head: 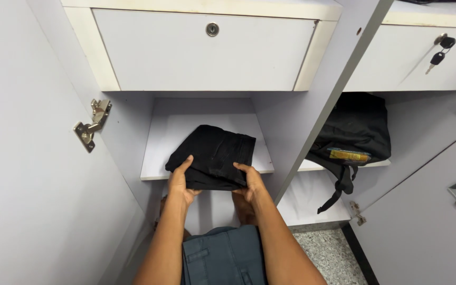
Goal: The person folds several pairs of pants, including blue, beige, and black jeans, and places them into a white wardrobe. The person repeatedly takes pants from the wardrobe, folds them on their lap, and stacks them back onto the shelf.
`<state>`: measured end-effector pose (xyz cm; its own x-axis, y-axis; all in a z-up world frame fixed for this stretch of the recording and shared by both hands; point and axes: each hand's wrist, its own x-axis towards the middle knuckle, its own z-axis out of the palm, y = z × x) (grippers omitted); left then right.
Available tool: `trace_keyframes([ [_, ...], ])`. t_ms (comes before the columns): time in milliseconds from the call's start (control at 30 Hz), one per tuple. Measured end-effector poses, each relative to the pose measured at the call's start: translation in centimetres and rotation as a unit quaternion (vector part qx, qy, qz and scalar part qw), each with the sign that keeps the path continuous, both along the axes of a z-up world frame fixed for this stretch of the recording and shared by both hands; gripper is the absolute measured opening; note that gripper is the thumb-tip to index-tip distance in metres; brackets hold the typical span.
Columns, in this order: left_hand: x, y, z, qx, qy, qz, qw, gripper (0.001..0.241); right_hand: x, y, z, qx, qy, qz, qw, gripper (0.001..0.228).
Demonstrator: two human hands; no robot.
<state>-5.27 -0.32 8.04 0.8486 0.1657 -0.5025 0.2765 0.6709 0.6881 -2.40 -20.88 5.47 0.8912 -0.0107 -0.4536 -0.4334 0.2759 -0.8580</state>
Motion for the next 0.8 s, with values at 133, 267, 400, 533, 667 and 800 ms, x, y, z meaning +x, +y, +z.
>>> trace_keyframes([
  [133, -0.6, -0.2, 1.4, -0.079, 0.013, 0.005, 0.997, 0.08, 2.7, -0.4, -2.6, 0.063, 0.008, -0.019, 0.998, 0.056],
  [267, -0.2, -0.2, 0.4, -0.153, -0.08, 0.01, 0.985, 0.076, 4.2, 0.2, -3.4, 0.136, -0.034, -0.059, 0.988, 0.04],
  [400, -1.4, 0.7, 2.0, -0.124, -0.099, 0.05, 0.986, 0.063, -1.2, 2.1, 3.5, 0.183, -0.125, -0.108, 0.969, 0.034],
  [533, -5.6, 2.8, 4.4, -0.032, -0.135, 0.061, 0.988, 0.054, -10.1, 1.0, 8.8, 0.187, -0.192, -0.066, 0.961, 0.035],
  [667, -12.1, 4.2, 8.0, -0.003, -0.171, -0.009, 0.985, 0.049, -18.1, -4.1, 12.0, 0.39, -0.248, -0.014, 0.887, 0.061],
  [800, -19.1, 4.6, 8.5, 0.056, -0.151, -0.156, 0.975, 0.052, -23.7, -9.0, 10.1, 0.386, -0.082, 0.0, 0.919, 0.104],
])
